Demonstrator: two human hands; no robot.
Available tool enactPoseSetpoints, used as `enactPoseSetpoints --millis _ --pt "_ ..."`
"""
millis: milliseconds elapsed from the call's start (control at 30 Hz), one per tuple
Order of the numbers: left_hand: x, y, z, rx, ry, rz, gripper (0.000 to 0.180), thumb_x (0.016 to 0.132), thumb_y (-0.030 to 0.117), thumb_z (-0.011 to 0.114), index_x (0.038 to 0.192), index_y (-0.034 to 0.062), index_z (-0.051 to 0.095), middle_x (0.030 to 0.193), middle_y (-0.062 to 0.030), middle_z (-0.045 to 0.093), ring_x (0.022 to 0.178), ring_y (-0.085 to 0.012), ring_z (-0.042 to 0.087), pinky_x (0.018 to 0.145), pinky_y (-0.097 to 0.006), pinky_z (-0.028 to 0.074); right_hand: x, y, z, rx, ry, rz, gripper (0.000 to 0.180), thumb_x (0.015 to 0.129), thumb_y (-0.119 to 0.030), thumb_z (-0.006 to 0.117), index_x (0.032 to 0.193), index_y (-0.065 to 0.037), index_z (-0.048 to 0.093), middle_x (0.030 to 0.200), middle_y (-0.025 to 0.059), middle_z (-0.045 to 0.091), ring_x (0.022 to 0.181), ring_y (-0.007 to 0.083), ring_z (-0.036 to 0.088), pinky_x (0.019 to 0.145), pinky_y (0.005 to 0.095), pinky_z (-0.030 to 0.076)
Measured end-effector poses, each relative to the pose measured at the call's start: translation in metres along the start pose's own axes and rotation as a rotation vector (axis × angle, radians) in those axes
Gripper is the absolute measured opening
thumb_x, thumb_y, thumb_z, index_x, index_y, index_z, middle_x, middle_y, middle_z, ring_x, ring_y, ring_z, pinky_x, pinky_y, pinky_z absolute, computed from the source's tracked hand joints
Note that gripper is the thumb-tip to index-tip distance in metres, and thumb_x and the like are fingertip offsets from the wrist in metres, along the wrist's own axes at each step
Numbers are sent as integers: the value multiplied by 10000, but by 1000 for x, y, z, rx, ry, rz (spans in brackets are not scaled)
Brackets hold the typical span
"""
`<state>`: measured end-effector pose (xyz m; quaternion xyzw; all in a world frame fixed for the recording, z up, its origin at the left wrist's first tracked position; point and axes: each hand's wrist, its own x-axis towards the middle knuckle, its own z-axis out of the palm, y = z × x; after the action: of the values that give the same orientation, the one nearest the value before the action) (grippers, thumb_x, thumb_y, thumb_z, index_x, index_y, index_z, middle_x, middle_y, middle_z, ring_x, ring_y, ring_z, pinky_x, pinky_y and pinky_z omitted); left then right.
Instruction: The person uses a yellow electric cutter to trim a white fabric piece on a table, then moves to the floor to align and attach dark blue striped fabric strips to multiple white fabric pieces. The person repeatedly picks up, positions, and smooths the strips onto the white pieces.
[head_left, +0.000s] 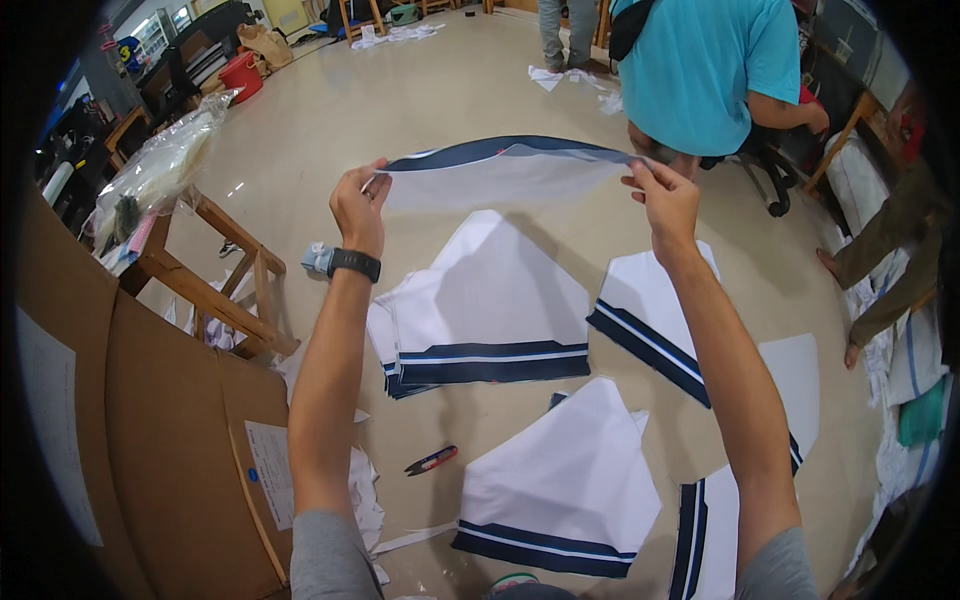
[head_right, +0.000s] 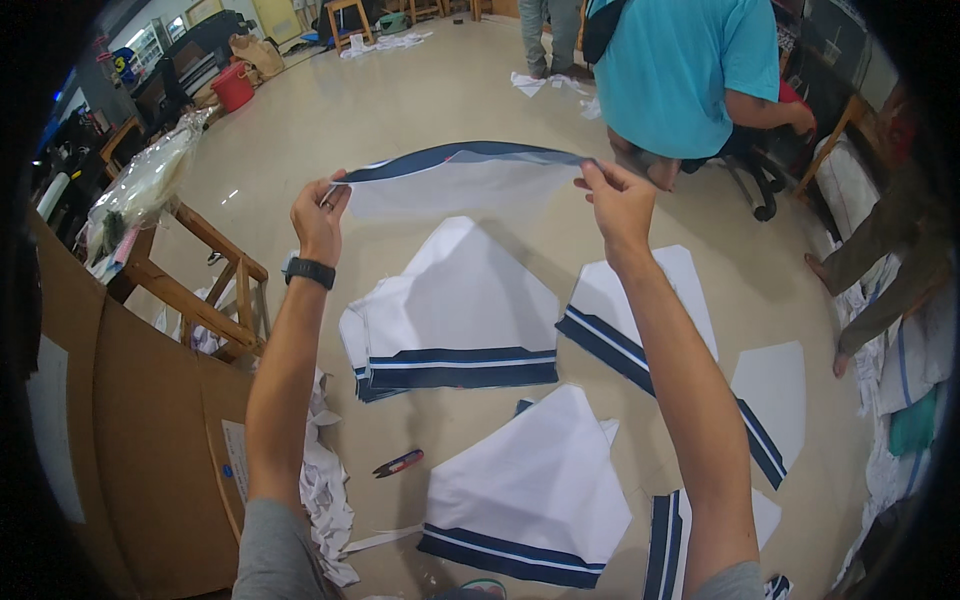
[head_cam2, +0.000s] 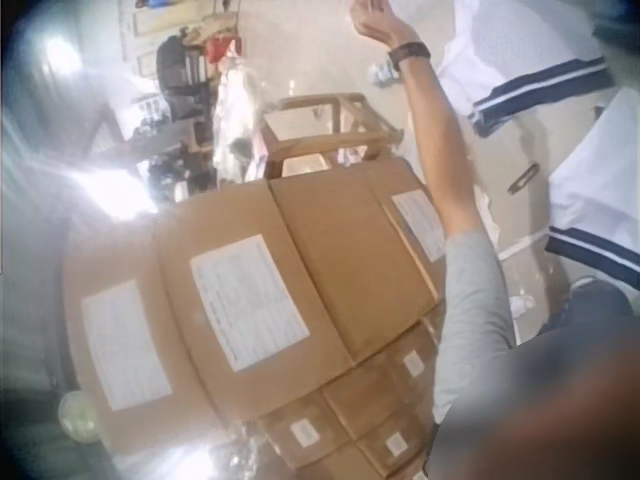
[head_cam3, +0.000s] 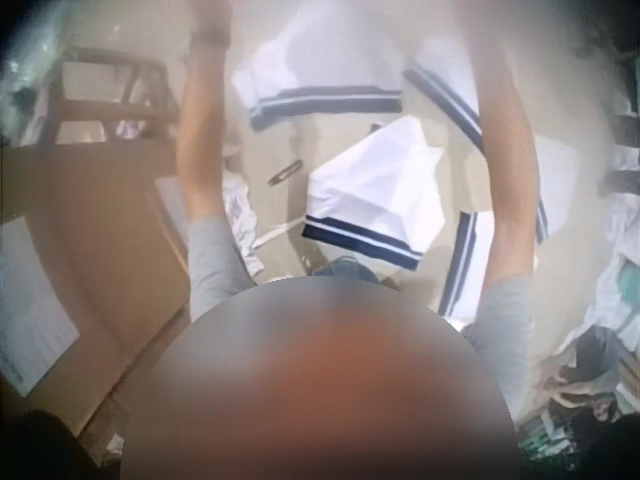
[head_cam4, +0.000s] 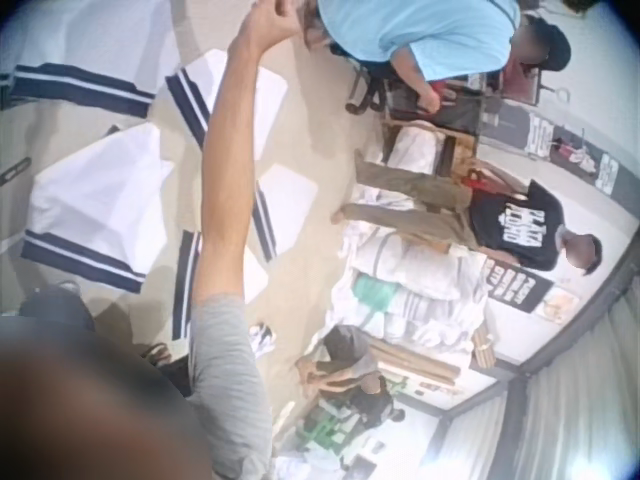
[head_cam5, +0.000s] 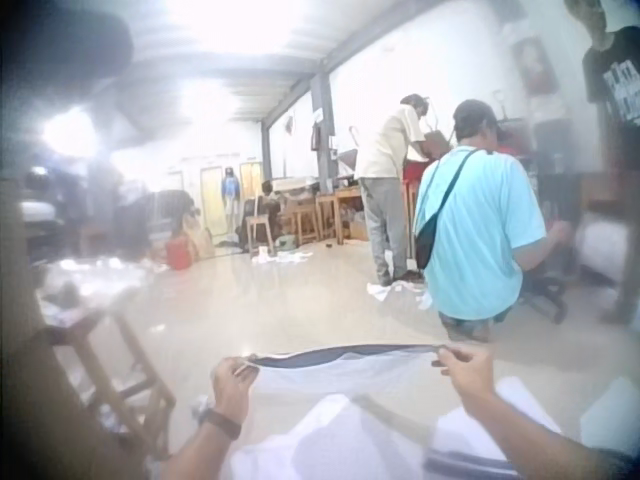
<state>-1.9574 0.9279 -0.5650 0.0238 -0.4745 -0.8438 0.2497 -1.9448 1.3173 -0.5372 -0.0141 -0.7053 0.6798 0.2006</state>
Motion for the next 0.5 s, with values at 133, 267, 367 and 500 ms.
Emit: enactPoseSetpoints --millis 133,267,367,500 --pt "-30 -41 -51 145 -70 14 181 887 116 525 824 -40 591 1144 -221 649 1104 -277 581 1022 -425 470 -27 69 1 57 11 123 256 901 -135 698 1055 69 707 944 120 716 852 211 714 748 294 518" --pt "-48 -78 -112 262 -27 -151 122 852 65 569 843 -27 648 1093 -182 681 1031 -232 613 936 -354 499 -58 129 18 258 21 459 298 924 -219 667 996 68 704 989 137 691 843 219 700 728 292 517" --pt "-56 -111 -141 456 -9 -297 158 800 -4 595 918 -21 698 1073 -156 693 966 -201 636 877 -291 499 -71 184 11 146 12 599 355 933 -288 654 976 62 698 998 133 673 834 209 660 724 318 524" --pt "-85 -133 -182 678 -47 -290 356 716 -88 621 1064 -50 688 1083 -139 699 981 -204 661 889 -292 505 -104 226 5 34 6 633 298 922 -236 673 992 52 704 986 125 671 865 207 631 744 363 549"
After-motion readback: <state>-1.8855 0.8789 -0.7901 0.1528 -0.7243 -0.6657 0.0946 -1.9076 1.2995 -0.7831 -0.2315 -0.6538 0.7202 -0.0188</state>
